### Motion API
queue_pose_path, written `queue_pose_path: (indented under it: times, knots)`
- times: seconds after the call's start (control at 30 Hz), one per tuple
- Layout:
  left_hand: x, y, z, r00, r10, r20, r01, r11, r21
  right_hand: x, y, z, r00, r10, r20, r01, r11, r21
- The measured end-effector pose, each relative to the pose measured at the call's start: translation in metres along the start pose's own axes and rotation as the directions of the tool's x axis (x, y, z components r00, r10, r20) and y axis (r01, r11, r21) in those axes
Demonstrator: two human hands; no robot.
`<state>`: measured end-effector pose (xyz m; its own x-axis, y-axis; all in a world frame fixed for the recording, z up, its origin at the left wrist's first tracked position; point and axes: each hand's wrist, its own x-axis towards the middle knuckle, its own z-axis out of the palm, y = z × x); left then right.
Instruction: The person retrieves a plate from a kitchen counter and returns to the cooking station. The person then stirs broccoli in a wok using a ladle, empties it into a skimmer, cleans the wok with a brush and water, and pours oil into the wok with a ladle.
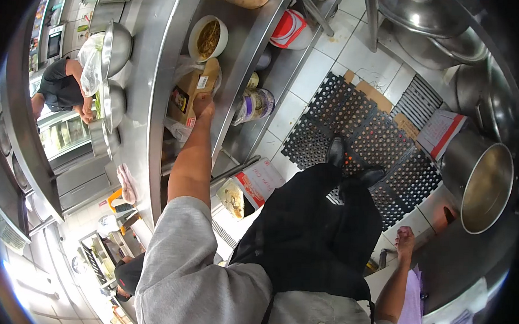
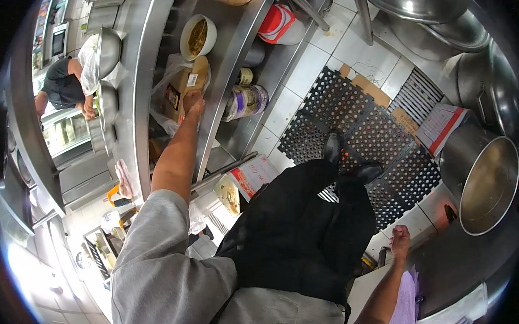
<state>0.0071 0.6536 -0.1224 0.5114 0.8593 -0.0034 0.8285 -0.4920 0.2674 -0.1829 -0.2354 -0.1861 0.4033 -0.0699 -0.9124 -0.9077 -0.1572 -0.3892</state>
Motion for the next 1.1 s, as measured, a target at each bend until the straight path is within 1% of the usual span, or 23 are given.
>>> queue_pose_path:
  times: [0.07, 0.13, 0.2, 0.27, 0.3, 0.33, 0.37, 0.4, 0.47, 0.53, 0.57, 0.6, 0.67, 0.73, 0.77, 0.83, 0.87, 0.93, 0.97, 1.0, 1.03, 1.07, 1.1]
  knots:
    - [0.002, 0.0, 0.002, 1.0, -0.011, 0.009, 0.011, 1.0, -0.022, -0.009, 0.0, -0.005, 0.999, 0.026, -0.042, -0.028, 0.999, -0.036]
    - [-0.006, 0.014, -0.002, 1.0, -0.023, 0.017, 0.024, 0.999, -0.044, -0.014, 0.001, -0.008, 0.997, 0.057, -0.058, -0.057, 0.998, -0.003]
    - [-0.027, 0.033, -0.009, 1.0, 0.005, 0.002, -0.005, 0.995, 0.1, -0.022, 0.002, -0.01, 0.994, 0.076, -0.073, -0.075, 0.997, 0.019]
    - [-0.085, 0.078, -0.031, 0.983, 0.149, 0.109, -0.18, 0.903, 0.389, -0.029, 0.005, -0.011, 0.998, 0.027, -0.065, -0.025, 0.999, 0.027]
    - [-0.118, 0.101, -0.045, 0.942, 0.32, 0.104, -0.334, 0.926, 0.177, -0.037, -0.001, -0.007, 0.995, 0.058, -0.079, -0.053, 0.997, 0.063]
    - [-0.15, 0.118, -0.057, 0.875, 0.481, 0.055, -0.479, 0.877, -0.04, -0.046, -0.006, -0.005, 0.996, 0.063, -0.068, -0.056, 0.994, 0.093]
    - [-0.173, 0.116, -0.055, 0.861, 0.471, 0.193, -0.444, 0.88, -0.168, -0.053, -0.01, -0.003, 0.996, 0.065, -0.057, -0.058, 0.991, 0.122]
    - [-0.194, 0.108, -0.045, 0.792, 0.589, 0.161, -0.545, 0.801, -0.25, -0.059, -0.009, 0.0, 0.997, 0.005, -0.078, 0.001, 0.997, 0.077]
    - [-0.25, 0.122, -0.072, 0.644, 0.603, 0.471, -0.528, 0.796, -0.297, -0.059, -0.001, -0.007, 0.999, -0.02, 0.038, 0.013, 0.983, 0.183]
    - [-0.284, 0.121, -0.088, 0.452, 0.658, 0.602, -0.611, 0.72, -0.328, -0.096, -0.038, 0.001, 0.995, -0.096, 0.003, 0.095, 0.99, 0.102]
    - [-0.297, 0.112, -0.09, 0.381, 0.651, 0.656, -0.592, 0.717, -0.368, -0.112, -0.056, 0.003, 0.997, -0.076, 0.002, 0.075, 0.986, 0.152]
    - [-0.302, 0.098, -0.088, 0.302, 0.645, 0.702, -0.575, 0.711, -0.405, -0.124, -0.069, 0.002, 0.992, -0.125, -0.015, 0.126, 0.981, 0.147]
    - [-0.299, 0.065, -0.067, 0.081, 0.728, 0.681, -0.786, 0.466, -0.406, -0.144, -0.093, -0.003, 0.982, -0.179, -0.059, 0.185, 0.975, 0.119]
    - [-0.302, 0.051, -0.077, 0.27, 0.564, 0.78, -0.629, 0.717, -0.301, -0.161, -0.108, -0.011, 0.975, -0.187, -0.122, 0.197, 0.977, 0.082]
    - [-0.297, 0.043, -0.076, 0.262, 0.583, 0.769, -0.699, 0.664, -0.266, -0.17, -0.113, -0.015, 0.972, -0.199, -0.126, 0.21, 0.975, 0.076]
    - [-0.302, 0.048, -0.095, 0.529, 0.465, 0.71, -0.472, 0.856, -0.21, -0.175, -0.103, -0.032, 0.962, -0.248, -0.111, 0.263, 0.953, 0.152]
    - [-0.299, 0.059, -0.109, 0.515, 0.359, 0.778, -0.366, 0.913, -0.18, -0.173, -0.091, -0.038, 0.934, -0.342, -0.104, 0.357, 0.91, 0.212]
    - [-0.287, 0.067, -0.107, 0.388, 0.45, 0.804, -0.59, 0.792, -0.157, -0.18, -0.08, -0.045, 0.932, -0.326, -0.157, 0.349, 0.925, 0.152]
    - [-0.285, 0.068, -0.106, 0.357, 0.562, 0.746, -0.685, 0.701, -0.2, -0.186, -0.07, -0.047, 0.936, -0.291, -0.2, 0.314, 0.945, 0.096]
    - [-0.283, 0.074, -0.102, 0.339, 0.58, 0.74, -0.698, 0.683, -0.216, -0.178, -0.053, -0.059, 0.99, -0.116, -0.082, 0.14, 0.874, 0.465]
    - [-0.282, 0.079, -0.097, 0.31, 0.608, 0.731, -0.768, 0.613, -0.184, -0.173, -0.034, -0.056, 0.988, -0.118, -0.103, 0.153, 0.864, 0.479]
    - [-0.282, 0.083, -0.094, 0.28, 0.631, 0.724, -0.829, 0.539, -0.15, -0.17, -0.015, -0.051, 0.975, -0.11, -0.191, 0.18, 0.899, 0.399]
    - [-0.288, 0.099, -0.109, 0.342, 0.591, 0.731, -0.719, 0.665, -0.202, -0.156, 0.008, -0.045, 0.955, -0.111, -0.274, 0.197, 0.93, 0.311]
